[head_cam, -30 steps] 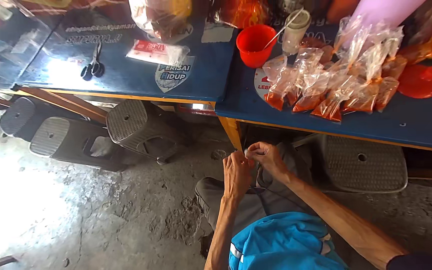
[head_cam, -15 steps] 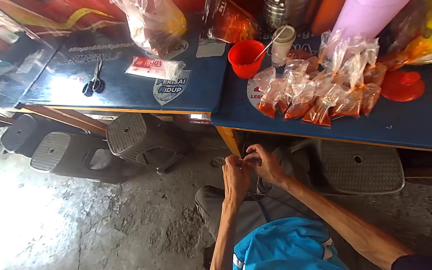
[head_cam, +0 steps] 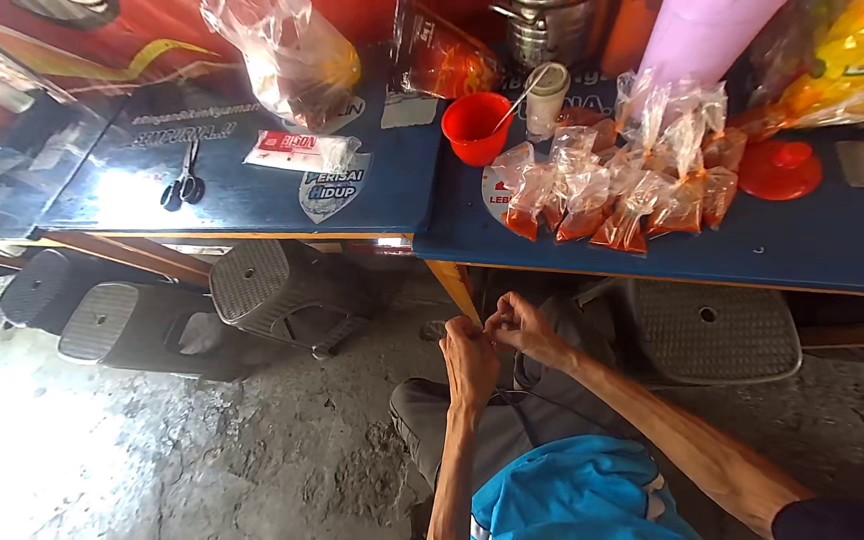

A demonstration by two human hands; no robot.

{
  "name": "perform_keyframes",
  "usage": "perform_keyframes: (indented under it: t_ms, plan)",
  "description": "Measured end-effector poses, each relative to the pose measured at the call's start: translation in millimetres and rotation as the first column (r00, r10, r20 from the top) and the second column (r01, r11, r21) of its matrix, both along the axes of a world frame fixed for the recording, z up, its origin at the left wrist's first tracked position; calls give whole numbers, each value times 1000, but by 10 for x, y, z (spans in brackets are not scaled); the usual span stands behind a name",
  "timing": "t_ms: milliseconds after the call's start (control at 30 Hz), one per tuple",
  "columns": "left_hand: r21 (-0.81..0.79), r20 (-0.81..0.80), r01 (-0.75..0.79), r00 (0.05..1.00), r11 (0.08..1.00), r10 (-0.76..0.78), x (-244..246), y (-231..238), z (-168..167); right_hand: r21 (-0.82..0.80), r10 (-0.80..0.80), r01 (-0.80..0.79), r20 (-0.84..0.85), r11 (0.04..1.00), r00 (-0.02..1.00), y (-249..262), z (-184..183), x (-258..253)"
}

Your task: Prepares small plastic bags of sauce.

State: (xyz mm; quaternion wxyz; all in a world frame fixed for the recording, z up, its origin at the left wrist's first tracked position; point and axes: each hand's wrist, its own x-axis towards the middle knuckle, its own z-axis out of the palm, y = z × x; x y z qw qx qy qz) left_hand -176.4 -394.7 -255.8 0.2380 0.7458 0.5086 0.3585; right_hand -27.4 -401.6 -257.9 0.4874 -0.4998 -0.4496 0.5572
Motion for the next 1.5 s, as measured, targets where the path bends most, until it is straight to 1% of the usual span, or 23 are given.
perform_keyframes:
  t_ms: [67, 133, 200, 267, 367, 400, 467, 533, 567, 633, 700, 733, 800, 867, 900, 967, 1033, 1100, 1167, 1233, 1367, 1433, 1500]
  plan:
    - [18, -5, 1, 1000, 1000, -1, -14, -4, 19, -16, 47, -47, -5, 999, 999, 12, 35, 47]
    - [22, -5, 17, 1000, 1000, -17, -36, 8, 53, -5, 53, -53, 67, 999, 996, 5, 76, 60]
    - [3, -9, 10, 1000, 1000, -10, -36, 2, 88, 16, 13, -16, 211, 1000, 977, -26, 116, 47]
    - [-14, 11, -9, 1000, 1000, 10, -27, 8, 131, 34, -46, 35, 380, 999, 924, -43, 184, 21]
    - [-144, 165, 3, 986, 990, 21, -37, 10, 151, 49, -81, 65, 542, 997, 836, -84, 232, 12]
    - [-217, 253, 28, 967, 976, 28, -63, 18, 143, 64, -86, 60, 583, 996, 808, -104, 243, 9]
    - [-346, 436, 99, 897, 933, 66, -108, 25, 136, 108, -89, 23, 657, 994, 749, -148, 277, -6]
    - [-399, 536, 151, 839, 904, 97, -116, 16, 145, 144, -80, -27, 687, 989, 722, -190, 334, -27]
    - [-395, 549, 159, 830, 905, 94, -111, 16, 152, 154, -68, -57, 697, 986, 714, -201, 371, -30]
    - [-357, 521, 162, 852, 920, 52, -118, 15, 175, 169, -33, -131, 725, 977, 688, -198, 429, -19]
    - [-290, 454, 168, 891, 942, -19, -132, 28, 209, 174, 7, -213, 760, 961, 649, -171, 484, 20]
    - [-255, 396, 166, 917, 953, -53, -135, 31, 249, 170, 29, -257, 780, 951, 625, -158, 512, 40]
    - [-180, 218, 133, 972, 975, -92, -113, 35, 360, 146, 77, -340, 822, 929, 564, -135, 586, 75]
    - [-102, 69, 111, 992, 989, -104, -73, 25, 462, 157, 80, -406, 857, 900, 509, -126, 650, 118]
    - [-66, 24, 111, 994, 992, -109, -64, 23, 498, 186, 54, -423, 867, 887, 495, -127, 668, 140]
    - [-39, -6, 111, 994, 993, -111, -69, 40, 541, 309, -62, -415, 858, 856, 510, -130, 672, 162]
    - [-7, 0, 117, 993, 993, -117, -78, 50, 552, 396, -144, -351, 812, 849, 566, -133, 693, 157]
    - [118, -9, 131, 991, 984, -131, -62, 21, 528, 363, -127, -271, 774, 892, 620, -146, 787, 147]
    - [212, -9, 153, 988, 965, -154, -42, -34, 487, 359, -131, -242, 759, 902, 638, -136, 851, 136]
    - [265, -22, 145, 989, 953, -144, -16, -95, 453, 396, -144, -283, 766, 874, 627, -128, 875, 138]
    - [388, -196, 143, 978, 910, -70, -18, -118, 485, 442, -183, -426, 832, 789, 524, -140, 983, 177]
    - [454, -262, 145, 965, 879, -23, -20, -109, 543, 500, -259, -440, 826, 746, 501, -141, 1063, 208]
    - [504, -283, 144, 959, 851, 5, -22, -98, 632, 553, -320, -429, 803, 714, 502, -142, 1161, 240]
